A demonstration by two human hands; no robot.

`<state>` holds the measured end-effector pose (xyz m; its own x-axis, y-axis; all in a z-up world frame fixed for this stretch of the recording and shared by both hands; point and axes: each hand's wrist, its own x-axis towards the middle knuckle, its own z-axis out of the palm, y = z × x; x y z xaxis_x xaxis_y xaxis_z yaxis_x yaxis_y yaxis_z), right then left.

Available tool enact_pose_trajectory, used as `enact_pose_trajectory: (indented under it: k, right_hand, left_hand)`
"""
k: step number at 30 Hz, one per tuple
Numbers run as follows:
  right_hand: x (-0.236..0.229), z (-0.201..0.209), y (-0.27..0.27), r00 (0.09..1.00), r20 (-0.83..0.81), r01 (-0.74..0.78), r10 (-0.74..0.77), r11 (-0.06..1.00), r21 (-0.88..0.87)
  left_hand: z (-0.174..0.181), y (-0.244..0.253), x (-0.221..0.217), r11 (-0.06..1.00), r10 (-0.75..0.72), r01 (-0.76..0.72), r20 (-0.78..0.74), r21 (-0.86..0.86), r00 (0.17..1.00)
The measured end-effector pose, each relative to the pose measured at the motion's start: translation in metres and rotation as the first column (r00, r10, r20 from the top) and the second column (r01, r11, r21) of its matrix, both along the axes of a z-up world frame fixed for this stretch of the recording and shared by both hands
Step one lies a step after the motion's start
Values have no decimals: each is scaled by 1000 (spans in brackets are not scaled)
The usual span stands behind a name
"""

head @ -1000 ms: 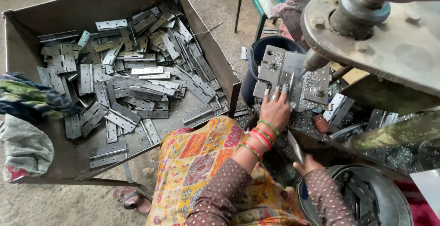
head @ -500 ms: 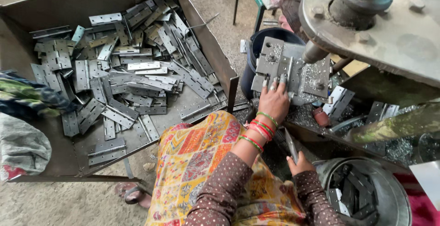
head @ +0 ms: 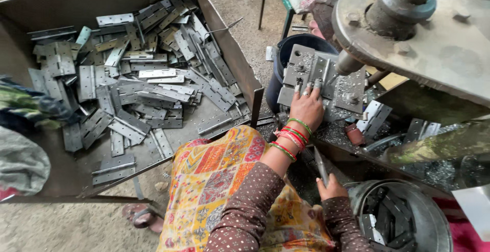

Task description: The person repeatedly picks up metal hinge plates from a bin, places them under a drill press, and operates the machine to drill holes. They then remove the processed plates and place them into a separate container. The task involves continuous handling of metal parts and machine operation.

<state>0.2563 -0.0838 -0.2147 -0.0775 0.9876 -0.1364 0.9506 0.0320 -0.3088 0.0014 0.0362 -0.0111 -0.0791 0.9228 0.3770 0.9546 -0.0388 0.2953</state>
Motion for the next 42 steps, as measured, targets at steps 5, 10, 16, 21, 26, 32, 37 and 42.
enact_pose_trajectory:
  k: [5, 10, 16, 21, 26, 32, 37, 42]
  right_hand:
    - [12, 20, 23, 979, -178, -129, 104, 982, -138]
    - [34, 59, 57, 981, 147, -69, 124, 940, -335]
    - [5, 25, 14, 999, 48, 11, 0, 975, -222]
    - [17, 2, -6, 1000, 16, 2, 0, 993, -122]
    - [25, 17, 35, 954, -239, -205, 180, 975, -83]
    - [62, 58, 115, 978, -131, -199, 164, 924, -328]
    - [67, 52, 139, 976, -151, -187, 155, 955, -229]
    - [58, 67, 118, 985, -115, -155, 128, 948, -276]
  left_hand:
    - [0, -15, -4, 998, -10, 13, -57, 59, 998]
    - [2, 7, -11, 999, 19, -16, -68, 50, 997]
    - [3, 19, -16, 999, 18, -20, -39, -33, 999]
    - [15, -8, -12, 995, -91, 92, 23, -39, 996]
    - [2, -71, -59, 929, -85, 51, 77, 367, 993]
    - [-67, -148, -206, 900, 434, -436, 119, -13, 893]
    - [-110, -162, -328, 680, 730, -732, -117, 38, 673]
    - [-145, -161, -444, 649, 745, -744, -331, 159, 579]
